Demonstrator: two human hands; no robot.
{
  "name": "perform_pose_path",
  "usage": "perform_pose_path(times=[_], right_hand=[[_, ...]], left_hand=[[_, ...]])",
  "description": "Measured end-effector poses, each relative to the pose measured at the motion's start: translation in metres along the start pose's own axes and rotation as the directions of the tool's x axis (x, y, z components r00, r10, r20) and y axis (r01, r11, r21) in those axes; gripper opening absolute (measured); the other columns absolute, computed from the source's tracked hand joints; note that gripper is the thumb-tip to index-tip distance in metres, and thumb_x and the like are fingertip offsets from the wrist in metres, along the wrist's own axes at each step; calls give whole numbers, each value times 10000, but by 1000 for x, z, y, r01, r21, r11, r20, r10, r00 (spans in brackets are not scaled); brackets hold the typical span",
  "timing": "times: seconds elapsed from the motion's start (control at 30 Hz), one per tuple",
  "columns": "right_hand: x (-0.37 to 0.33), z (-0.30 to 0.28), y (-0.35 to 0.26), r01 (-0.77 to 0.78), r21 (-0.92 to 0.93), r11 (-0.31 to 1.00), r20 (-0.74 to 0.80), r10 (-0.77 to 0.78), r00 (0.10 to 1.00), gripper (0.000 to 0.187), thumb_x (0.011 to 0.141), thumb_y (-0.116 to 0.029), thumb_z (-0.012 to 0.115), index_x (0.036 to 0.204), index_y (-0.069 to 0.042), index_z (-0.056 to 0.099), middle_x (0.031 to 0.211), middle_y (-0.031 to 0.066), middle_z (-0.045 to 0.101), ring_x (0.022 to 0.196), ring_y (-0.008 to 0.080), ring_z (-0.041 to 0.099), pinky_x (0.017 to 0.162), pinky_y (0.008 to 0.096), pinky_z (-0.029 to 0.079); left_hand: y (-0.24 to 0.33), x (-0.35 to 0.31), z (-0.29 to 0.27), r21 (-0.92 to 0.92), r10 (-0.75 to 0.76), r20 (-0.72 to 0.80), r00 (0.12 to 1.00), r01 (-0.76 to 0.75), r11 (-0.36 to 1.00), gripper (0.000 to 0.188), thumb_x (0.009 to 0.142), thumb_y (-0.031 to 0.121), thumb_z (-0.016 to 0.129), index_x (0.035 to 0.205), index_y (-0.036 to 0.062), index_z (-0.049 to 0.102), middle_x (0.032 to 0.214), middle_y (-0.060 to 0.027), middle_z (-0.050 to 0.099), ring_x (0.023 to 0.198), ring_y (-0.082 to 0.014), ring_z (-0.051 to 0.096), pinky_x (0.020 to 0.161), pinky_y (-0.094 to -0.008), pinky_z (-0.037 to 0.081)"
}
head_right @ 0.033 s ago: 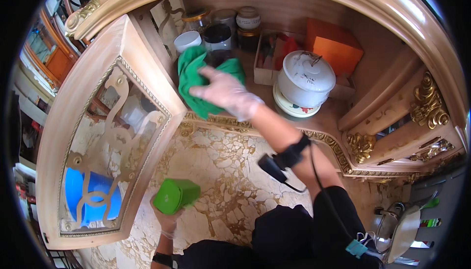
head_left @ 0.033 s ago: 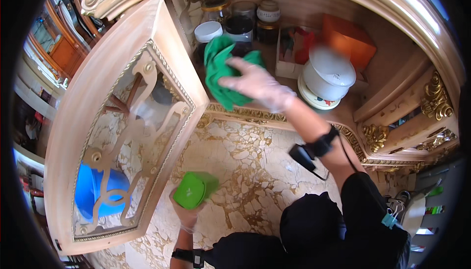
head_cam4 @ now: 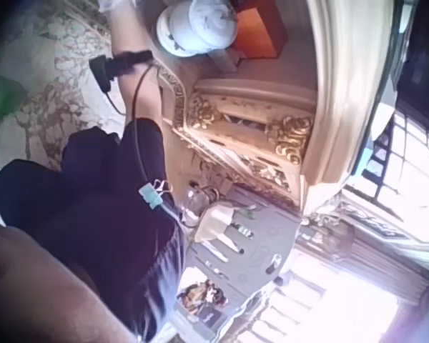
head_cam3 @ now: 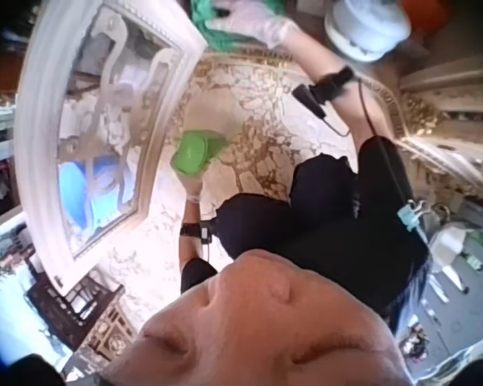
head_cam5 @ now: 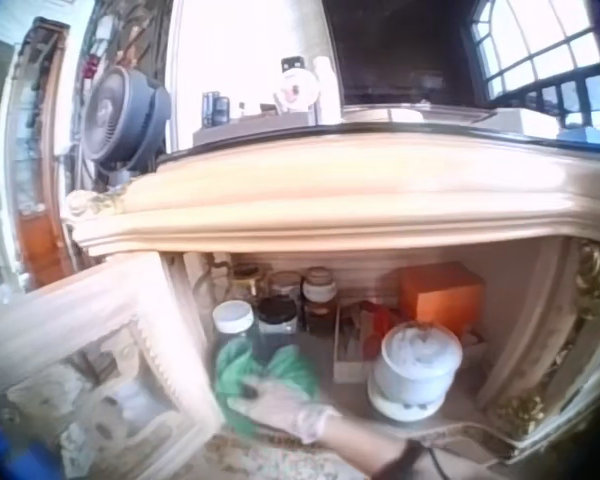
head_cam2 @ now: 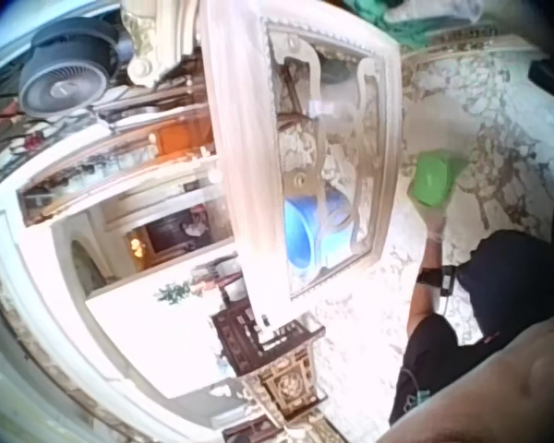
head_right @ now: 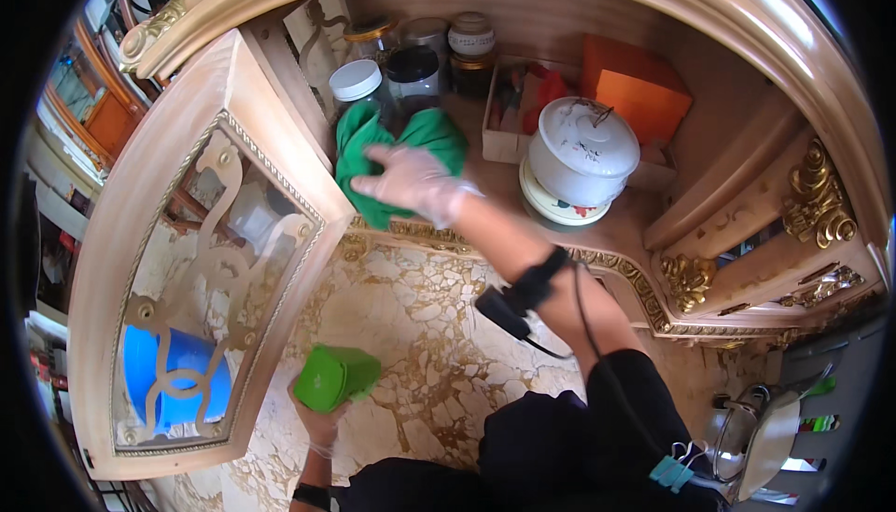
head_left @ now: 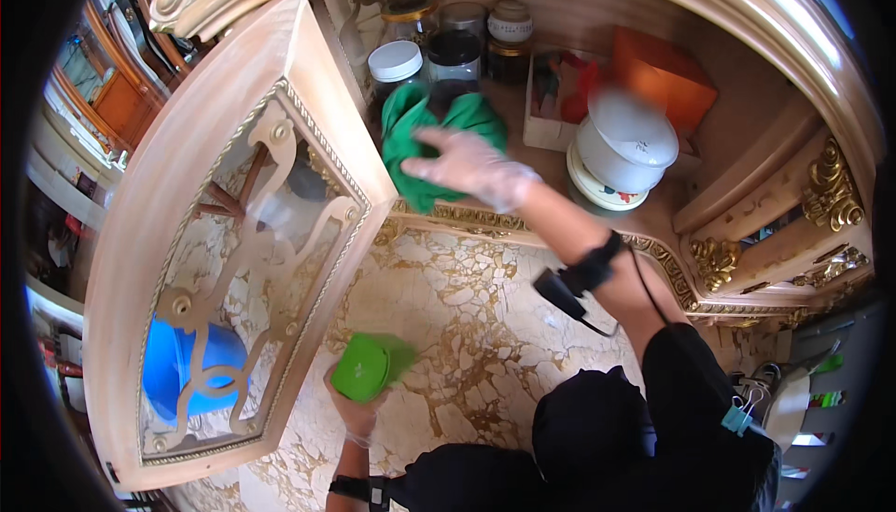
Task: Cleaning and organizing items inside a wooden cabinet using a cloth and bucket.
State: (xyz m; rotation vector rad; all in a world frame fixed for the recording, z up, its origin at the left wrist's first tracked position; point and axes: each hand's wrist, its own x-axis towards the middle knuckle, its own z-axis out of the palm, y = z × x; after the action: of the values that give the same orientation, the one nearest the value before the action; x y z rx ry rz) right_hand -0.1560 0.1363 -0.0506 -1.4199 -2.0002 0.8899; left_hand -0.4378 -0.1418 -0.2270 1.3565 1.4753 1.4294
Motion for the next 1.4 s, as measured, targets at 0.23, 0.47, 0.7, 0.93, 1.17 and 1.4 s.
perform_pose_path(times=[0.23, 0.47, 0.7, 0.93, 1.17, 1.4], right_hand=[[86, 38, 24, 227, -517, 825, 37, -244, 969, 514, 685, -496, 585, 1143, -273, 651, 1224, 21, 585, 1072, 300, 526, 904, 411, 415], [-12, 28, 21, 10, -538, 843, -149, -107, 983, 383, 725, -413, 597, 968, -129, 681, 1008, 119, 605, 996, 313, 543, 828, 446, 442], [10, 5, 29, 186, -406, 895, -215, -291, 932, 403, 729, -291, 620, 1095, -125, 641, 981, 182, 635, 884, 322, 611, 756, 434, 501], [40, 35, 37, 189, -472, 861, -100, -265, 959, 443, 757, -425, 632, 1125, -179, 607, 1073, 128, 586, 1026, 343, 526, 805, 486, 438], [-35, -1, 45, 98, -576, 811, -59, -161, 985, 450, 637, -428, 726, 964, -138, 619, 935, 92, 584, 892, 300, 567, 674, 409, 472], [-34, -5, 35, 16, -611, 791, 24, -2, 1000, 504, 610, -370, 706, 1064, -183, 590, 1032, 117, 541, 1014, 332, 503, 727, 452, 437]], left_hand=[[-41, -20, -16, 115, -136, -210, 968, 163, 980, 917, 522, -62, 756, 1302, 67, 291, 1211, -94, 414, 1137, -221, 428, 997, -360, 367], [-42, -15, -36, 25, -167, -228, 959, 177, 984, 1028, 541, -112, 728, 1396, 63, 186, 1317, -130, 358, 1187, -231, 392, 997, -355, 369], [33, -33, -52, 390, -739, 170, 652, 644, 658, 372, 833, 72, 634, 1179, -12, 526, 1072, -166, 612, 918, -234, 610, 825, -336, 496], [183, 133, 90, 120, -59, 372, 926, 15, 993, 279, 890, 34, 559, 1166, -4, 560, 1111, -100, 610, 970, -153, 589, 852, -281, 471], [179, 347, 248, 528, 244, -172, 954, -120, 841, 735, 702, 126, 669, 1354, -3, 353, 1451, -280, 164, 1338, -403, 220, 1090, -435, 261], [87, 423, 270, 811, 266, -55, 962, -112, 574, 531, 891, 452, 448, 1299, 116, 488, 1354, -106, 472, 1228, -313, 440, 1018, -433, 345]])
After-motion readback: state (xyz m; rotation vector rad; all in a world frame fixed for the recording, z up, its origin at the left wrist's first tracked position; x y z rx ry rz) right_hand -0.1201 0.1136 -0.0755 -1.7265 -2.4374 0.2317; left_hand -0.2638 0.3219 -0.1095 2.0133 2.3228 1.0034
